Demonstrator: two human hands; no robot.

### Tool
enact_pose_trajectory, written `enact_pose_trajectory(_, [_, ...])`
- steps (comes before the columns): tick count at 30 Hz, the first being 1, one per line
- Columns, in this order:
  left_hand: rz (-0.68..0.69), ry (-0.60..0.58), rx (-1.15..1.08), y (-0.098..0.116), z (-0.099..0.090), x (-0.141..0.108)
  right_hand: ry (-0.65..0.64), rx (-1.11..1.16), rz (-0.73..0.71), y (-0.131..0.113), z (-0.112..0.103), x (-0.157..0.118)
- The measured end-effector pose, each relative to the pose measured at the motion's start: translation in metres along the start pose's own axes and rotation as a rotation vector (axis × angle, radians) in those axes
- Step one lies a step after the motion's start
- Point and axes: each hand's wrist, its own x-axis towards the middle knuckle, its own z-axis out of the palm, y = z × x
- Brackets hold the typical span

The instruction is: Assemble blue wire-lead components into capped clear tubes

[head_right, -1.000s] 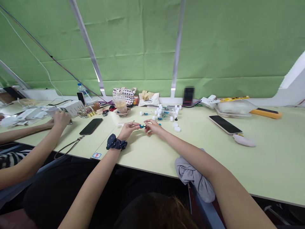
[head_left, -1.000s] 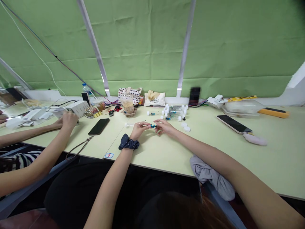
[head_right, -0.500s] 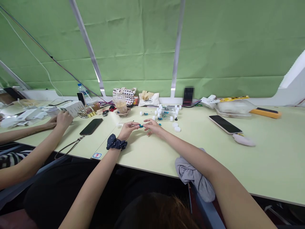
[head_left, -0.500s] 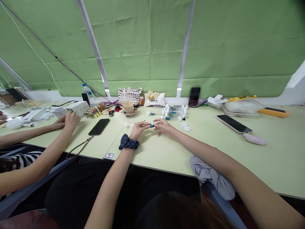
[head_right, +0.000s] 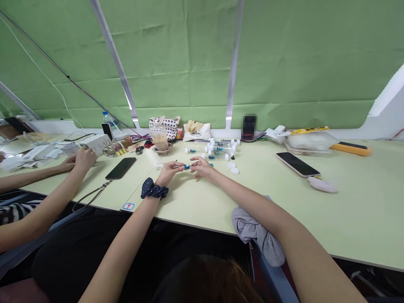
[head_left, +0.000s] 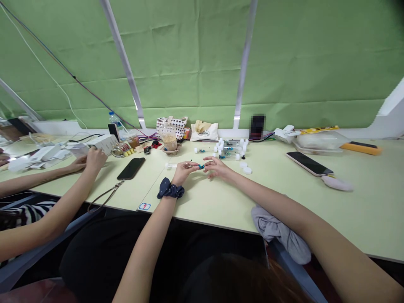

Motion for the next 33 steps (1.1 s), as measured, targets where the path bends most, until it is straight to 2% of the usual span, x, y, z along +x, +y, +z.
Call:
enact_pose_trajectory(7, [-0.002, -0.002, -0.003, 0.000, 0.000, 0.000, 0.001, -0.036, 0.061, 0.002, -0.001, 0.002])
enact_pose_trajectory(12, [-0.001, -0.012, 0.009, 0.000, -0.001, 0.000, -0.010, -0.023, 0.007, -0.002, 0.001, -0.003])
enact_pose_trajectory(18, [-0.006, 0.000, -0.001, 0.002, 0.001, -0.001, 0.009, -0.062, 0.063, -0.001, 0.000, -0.001])
enact_pose_trajectory(23, [0.008, -0.010, 0.008, 0.002, 0.000, -0.001, 0.010, -0.033, -0.001, -0.005, 0.001, -0.005])
enact_pose_trajectory(29, [0.002, 0.004, 0.011, 0.002, 0.001, -0.001, 0.010, -0.055, 0.058, -0.005, 0.003, -0.004])
enact_pose_trajectory(33, [-0.002, 0.001, 0.000, 0.002, 0.001, -0.001, 0.025, -0.028, 0.018, -0.008, 0.005, -0.006])
